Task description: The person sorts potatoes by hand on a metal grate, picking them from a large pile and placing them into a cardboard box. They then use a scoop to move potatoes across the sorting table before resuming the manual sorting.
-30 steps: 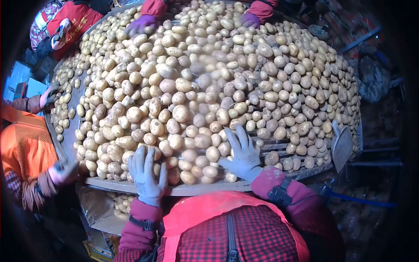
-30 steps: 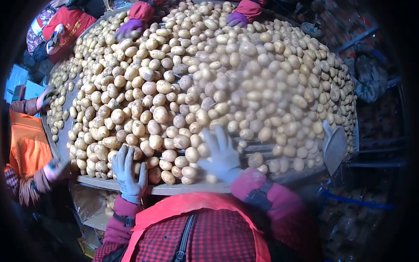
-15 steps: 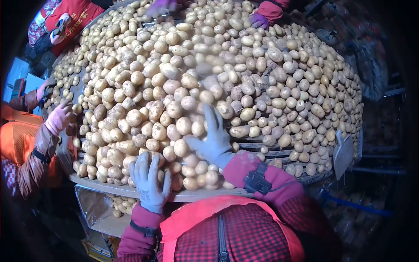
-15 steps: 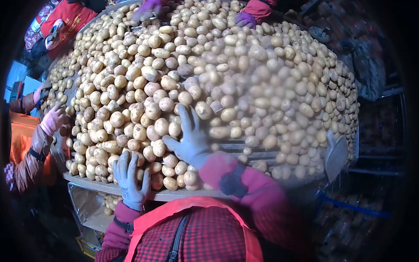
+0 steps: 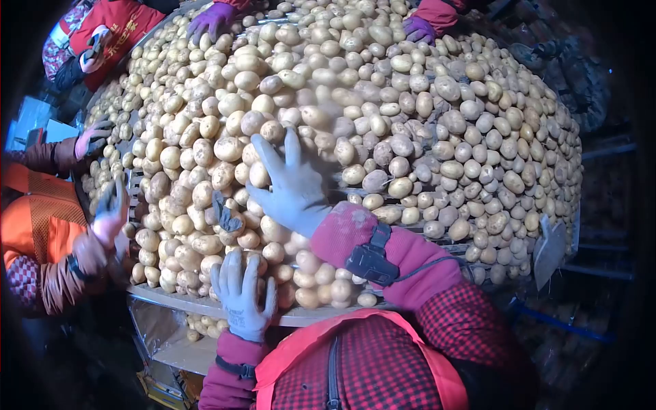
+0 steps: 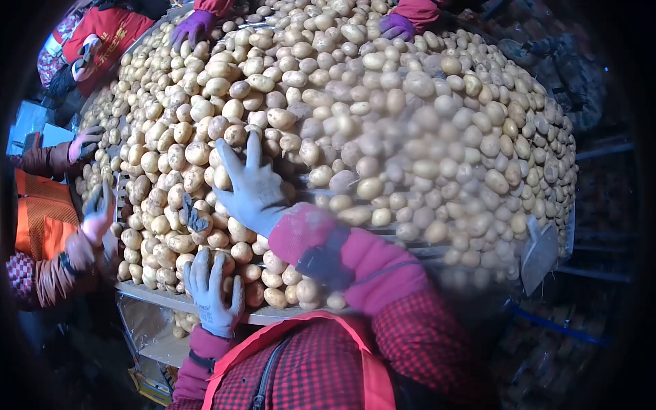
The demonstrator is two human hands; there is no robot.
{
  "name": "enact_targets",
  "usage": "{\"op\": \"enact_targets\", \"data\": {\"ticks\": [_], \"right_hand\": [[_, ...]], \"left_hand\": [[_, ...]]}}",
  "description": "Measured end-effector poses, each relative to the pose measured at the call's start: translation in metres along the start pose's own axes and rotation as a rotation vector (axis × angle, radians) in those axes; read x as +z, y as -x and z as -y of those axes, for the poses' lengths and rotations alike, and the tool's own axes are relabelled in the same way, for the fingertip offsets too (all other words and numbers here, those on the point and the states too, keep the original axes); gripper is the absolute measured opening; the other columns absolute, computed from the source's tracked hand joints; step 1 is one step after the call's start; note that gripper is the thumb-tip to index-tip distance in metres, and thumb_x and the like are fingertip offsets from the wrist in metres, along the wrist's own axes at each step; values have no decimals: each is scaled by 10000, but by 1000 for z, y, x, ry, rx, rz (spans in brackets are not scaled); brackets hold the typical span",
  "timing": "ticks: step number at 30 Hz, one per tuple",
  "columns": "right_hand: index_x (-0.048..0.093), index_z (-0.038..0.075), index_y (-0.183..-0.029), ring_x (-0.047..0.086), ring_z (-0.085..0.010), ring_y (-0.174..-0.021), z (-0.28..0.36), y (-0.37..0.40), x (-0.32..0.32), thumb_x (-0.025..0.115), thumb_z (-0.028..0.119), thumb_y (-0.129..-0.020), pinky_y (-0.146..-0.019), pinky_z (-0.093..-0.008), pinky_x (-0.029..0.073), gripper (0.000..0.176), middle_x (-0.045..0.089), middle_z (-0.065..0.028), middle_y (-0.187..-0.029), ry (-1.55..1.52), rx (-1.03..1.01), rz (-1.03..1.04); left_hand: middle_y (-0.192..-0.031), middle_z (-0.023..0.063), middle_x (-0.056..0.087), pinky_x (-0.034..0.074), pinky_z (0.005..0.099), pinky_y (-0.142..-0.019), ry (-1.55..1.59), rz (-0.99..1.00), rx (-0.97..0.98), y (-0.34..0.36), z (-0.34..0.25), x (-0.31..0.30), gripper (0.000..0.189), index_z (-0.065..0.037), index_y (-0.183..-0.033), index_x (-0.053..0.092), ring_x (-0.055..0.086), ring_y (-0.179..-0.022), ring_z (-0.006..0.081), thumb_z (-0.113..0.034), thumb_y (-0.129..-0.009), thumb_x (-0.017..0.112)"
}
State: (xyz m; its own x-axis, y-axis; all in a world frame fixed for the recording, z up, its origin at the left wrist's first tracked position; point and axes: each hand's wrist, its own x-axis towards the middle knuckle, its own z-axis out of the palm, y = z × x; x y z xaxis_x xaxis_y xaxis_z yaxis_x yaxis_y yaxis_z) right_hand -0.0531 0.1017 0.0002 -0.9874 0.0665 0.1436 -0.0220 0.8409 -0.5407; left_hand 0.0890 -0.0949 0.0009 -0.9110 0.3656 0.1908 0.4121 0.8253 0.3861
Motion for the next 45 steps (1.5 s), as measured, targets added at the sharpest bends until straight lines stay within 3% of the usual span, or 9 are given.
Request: {"op": "enact_targets", "data": {"ticks": [11,15,18,22,25,30,35,40,45], "right_hand": [[461,171,-1427,649,-446,-1105,34,-112,15,762,527,-844,-899,-514,553,746,541,-263,-1262,-2,-123,187],[557,201,-1479,666,-254,-1068,-3,-103,-25,725,404,-920,-896,-377,550,618,657,-117,-1167,-459,-125,369],[605,201,-1437,658,-211,-1070,-51,-99,-56,723,366,-931,-918,-348,541,545,678,-90,-1106,-620,-26,66],[574,247,-1468,645,-338,-1165,-107,-92,-74,700,348,-923,-1012,-463,504,569,685,-172,-1212,164,-8,209],[589,279,-1452,621,-375,-1191,-124,-78,-64,706,333,-905,-1041,-485,486,561,673,-184,-1242,132,-133,106],[632,103,-1368,667,-216,-1073,-131,-68,-56,731,202,-936,-884,-364,561,455,696,-82,-1183,-301,-128,-73],[699,59,-1124,685,-117,-830,-83,15,-89,581,307,-1054,-693,-256,535,283,740,-65,-1004,-1488,211,278],[686,64,-1181,711,-195,-871,-49,80,-82,553,563,-1038,-747,-323,567,536,742,-81,-1023,-1722,512,352],[599,62,-1362,685,-222,-975,-46,124,-69,508,464,-1082,-836,-335,555,498,714,-110,-1136,-1768,524,519]], "left_hand": [[-1480,203,530,275,587,-1202,-39,-95,1,3,-2,4,562,-107,-1396,619,485,-1373,407,-211,-857,738],[-1454,190,557,293,568,-1196,-20,-139,10,6,1,5,547,-106,-1380,629,502,-1353,396,-196,-852,735],[-1450,179,564,305,559,-1189,-21,-153,2,4,0,5,548,-107,-1373,632,515,-1339,381,-187,-842,737],[-1446,173,569,318,553,-1179,-31,-192,19,5,2,8,555,-109,-1375,635,522,-1332,374,-182,-835,738],[-1442,174,572,319,551,-1180,-16,-212,22,4,1,8,557,-110,-1376,638,523,-1332,375,-183,-833,740],[-1437,172,572,318,547,-1185,-20,-196,9,5,1,8,548,-118,-1374,642,518,-1344,373,-183,-839,740],[-1421,182,596,334,544,-1181,-16,-237,23,7,-1,8,528,-94,-1345,663,534,-1333,386,-135,-825,742],[-1419,188,600,395,513,-1145,13,-299,100,12,4,9,481,-66,-1330,666,547,-1314,403,-135,-858,733],[-1405,227,596,423,506,-1110,315,-443,133,5,-30,4,581,-15,-1347,634,561,-1298,414,-234,-836,800]]}}
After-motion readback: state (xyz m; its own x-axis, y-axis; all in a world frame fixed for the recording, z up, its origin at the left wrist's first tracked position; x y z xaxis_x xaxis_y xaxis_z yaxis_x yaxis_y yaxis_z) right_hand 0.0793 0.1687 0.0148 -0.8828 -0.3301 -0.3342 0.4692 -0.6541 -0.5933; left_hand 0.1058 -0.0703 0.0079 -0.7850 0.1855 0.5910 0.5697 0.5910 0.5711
